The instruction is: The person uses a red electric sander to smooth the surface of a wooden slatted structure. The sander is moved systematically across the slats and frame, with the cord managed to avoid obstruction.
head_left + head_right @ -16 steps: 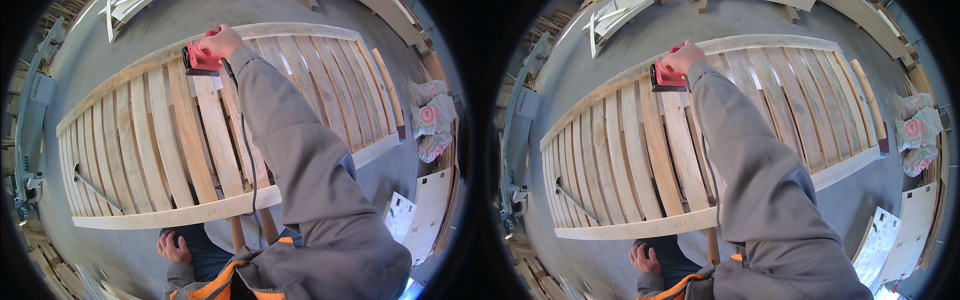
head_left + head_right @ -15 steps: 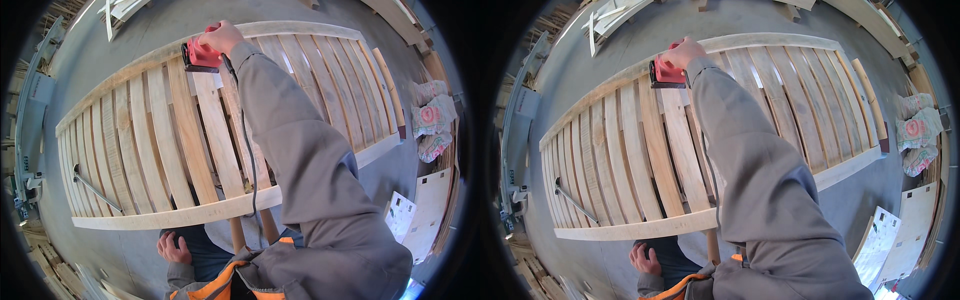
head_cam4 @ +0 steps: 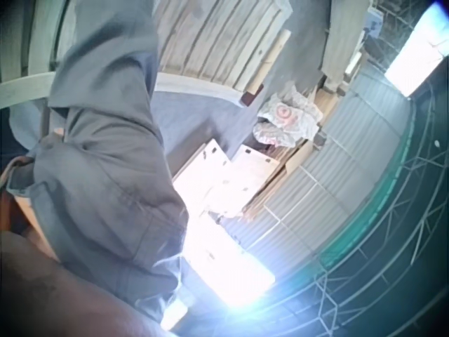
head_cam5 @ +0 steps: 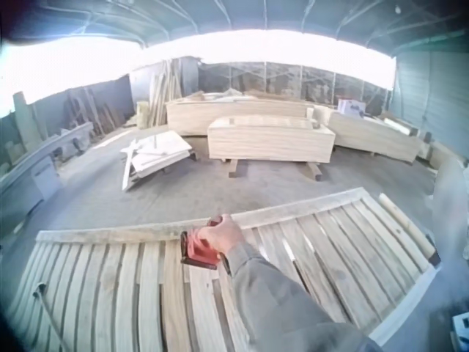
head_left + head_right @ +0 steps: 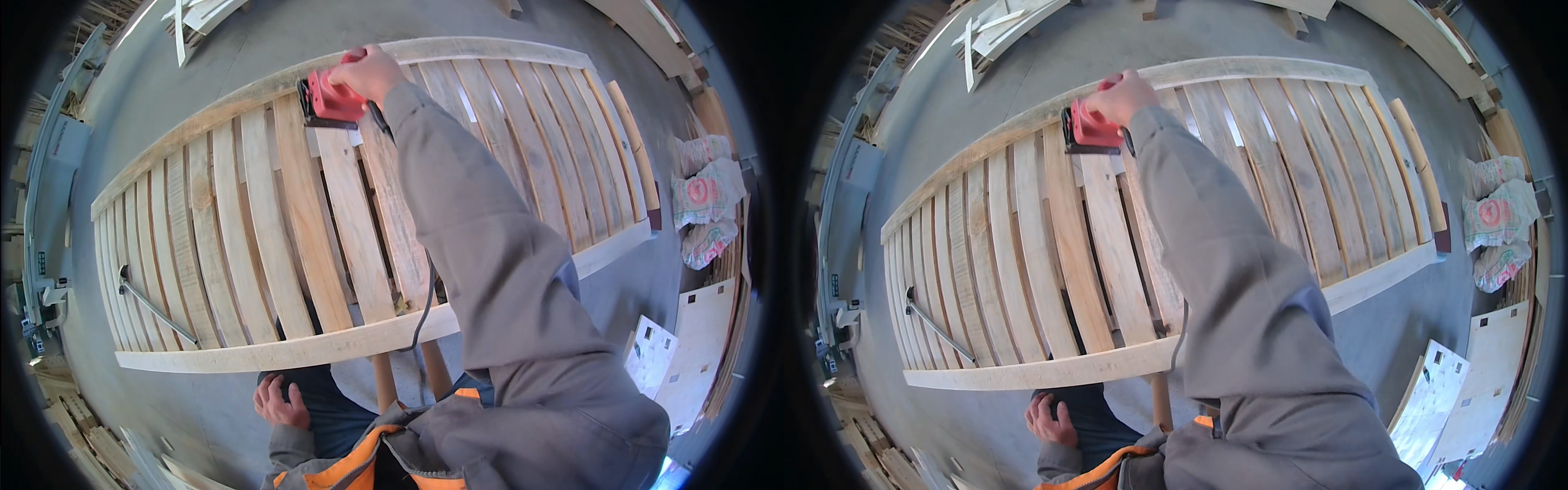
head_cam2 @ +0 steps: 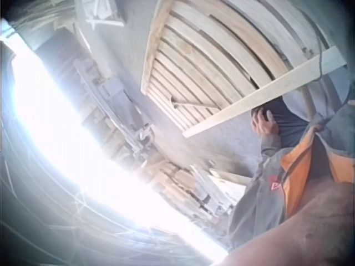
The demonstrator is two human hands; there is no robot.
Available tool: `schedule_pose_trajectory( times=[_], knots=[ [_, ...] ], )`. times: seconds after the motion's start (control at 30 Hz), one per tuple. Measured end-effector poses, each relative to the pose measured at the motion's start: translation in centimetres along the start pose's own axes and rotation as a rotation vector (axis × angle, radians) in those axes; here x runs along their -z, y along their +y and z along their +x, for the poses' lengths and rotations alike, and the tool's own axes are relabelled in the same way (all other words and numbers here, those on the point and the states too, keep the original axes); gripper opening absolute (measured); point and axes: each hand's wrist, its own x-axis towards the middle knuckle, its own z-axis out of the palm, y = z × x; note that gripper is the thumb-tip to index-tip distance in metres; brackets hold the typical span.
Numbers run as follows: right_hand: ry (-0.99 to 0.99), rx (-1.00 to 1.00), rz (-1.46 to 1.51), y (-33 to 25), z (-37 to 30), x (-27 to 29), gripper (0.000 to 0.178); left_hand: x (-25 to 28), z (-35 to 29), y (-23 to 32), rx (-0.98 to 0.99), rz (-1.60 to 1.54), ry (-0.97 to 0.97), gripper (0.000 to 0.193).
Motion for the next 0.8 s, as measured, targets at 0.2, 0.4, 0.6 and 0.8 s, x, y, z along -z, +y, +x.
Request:
schedule_pose_trajectory(
  times=[0.2,0.4,0.6,0.8],
  knots=[
    [-0.022,-0.008,0.054,2.1,-5.5,0.8,0.069,0.0,-0.2,-0.4,-0.001,-0.001,0.001,0.035],
    [-0.048,-0.07,0.041,1.4,-9.6,1.8,0.071,-0.1,-0.5,-0.6,0.002,-0.002,0.013,0.035],
    [-0.024,-0.03,0.09,1.1,-5.3,0.9,0.073,0.1,-0.3,-0.5,0.011,0.013,-0.006,0.035],
    [0.009,-0.018,0.027,-0.1,1.3,0.0,0.073,0.1,0.2,0.0,0.008,0.027,-0.026,0.035]
  ],
)
